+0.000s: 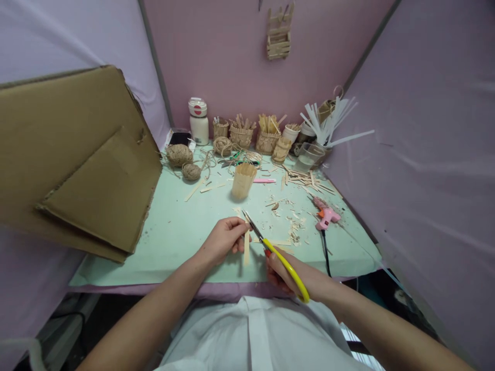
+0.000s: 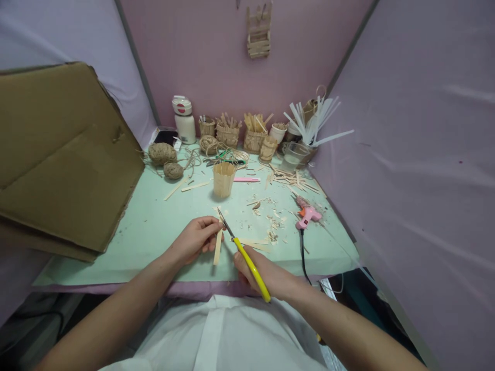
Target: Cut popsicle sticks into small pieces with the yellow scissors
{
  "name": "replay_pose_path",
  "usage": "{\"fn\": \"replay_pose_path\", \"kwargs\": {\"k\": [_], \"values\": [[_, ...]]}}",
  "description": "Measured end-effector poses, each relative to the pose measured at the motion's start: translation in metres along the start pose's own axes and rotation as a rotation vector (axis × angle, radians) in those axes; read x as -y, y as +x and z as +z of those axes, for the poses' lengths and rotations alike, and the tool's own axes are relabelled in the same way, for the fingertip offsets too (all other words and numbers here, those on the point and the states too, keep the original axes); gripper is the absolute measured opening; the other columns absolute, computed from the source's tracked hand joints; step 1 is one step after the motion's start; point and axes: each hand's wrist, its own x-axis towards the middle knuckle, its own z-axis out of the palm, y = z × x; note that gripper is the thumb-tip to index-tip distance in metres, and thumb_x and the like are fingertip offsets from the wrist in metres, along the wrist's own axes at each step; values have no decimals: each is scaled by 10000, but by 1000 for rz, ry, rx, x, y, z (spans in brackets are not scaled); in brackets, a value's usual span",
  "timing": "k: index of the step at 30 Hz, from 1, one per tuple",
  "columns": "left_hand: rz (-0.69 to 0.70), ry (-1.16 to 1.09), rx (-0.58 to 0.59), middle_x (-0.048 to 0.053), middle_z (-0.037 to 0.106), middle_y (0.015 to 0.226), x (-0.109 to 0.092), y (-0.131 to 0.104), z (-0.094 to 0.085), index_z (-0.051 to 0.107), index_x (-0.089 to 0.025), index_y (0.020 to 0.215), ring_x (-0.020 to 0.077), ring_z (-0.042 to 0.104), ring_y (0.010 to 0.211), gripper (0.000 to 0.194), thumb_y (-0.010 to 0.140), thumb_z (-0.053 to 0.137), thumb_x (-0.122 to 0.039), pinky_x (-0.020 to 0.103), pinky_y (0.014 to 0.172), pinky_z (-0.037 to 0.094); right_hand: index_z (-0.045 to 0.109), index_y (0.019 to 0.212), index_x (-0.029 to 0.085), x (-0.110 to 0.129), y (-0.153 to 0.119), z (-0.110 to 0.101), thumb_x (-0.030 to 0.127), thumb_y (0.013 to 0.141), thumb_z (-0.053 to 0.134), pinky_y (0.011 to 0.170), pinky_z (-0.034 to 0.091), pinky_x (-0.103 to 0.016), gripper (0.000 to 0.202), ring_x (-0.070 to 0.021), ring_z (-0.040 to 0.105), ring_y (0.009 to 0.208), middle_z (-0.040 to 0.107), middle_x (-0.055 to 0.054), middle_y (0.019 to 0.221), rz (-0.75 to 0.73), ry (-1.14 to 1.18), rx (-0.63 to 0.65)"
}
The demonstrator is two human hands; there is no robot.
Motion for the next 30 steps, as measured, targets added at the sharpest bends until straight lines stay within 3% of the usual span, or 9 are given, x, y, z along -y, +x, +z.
{"fn": "replay_pose_path", "kwargs": {"k": [14, 30], "values": [[1, -14, 22, -36, 526, 416, 1, 0, 1, 576, -156, 683, 58, 423, 332, 253, 775, 620, -387, 174, 350, 250, 439, 639, 208, 7, 0, -1, 740, 874, 324, 421, 320, -234, 593, -107, 373, 432, 443, 30, 488, -10, 54, -13], [-18, -20, 32, -36, 524, 430, 3, 1, -1, 584, -154, 666, 44, 395, 336, 229, 777, 622, -351, 168, 349, 240, 399, 582, 209, 8, 2, 2, 785, 851, 267, 386, 281, -233, 649, -93, 359, 385, 416, 28, 450, 55, 35, 8]]}}
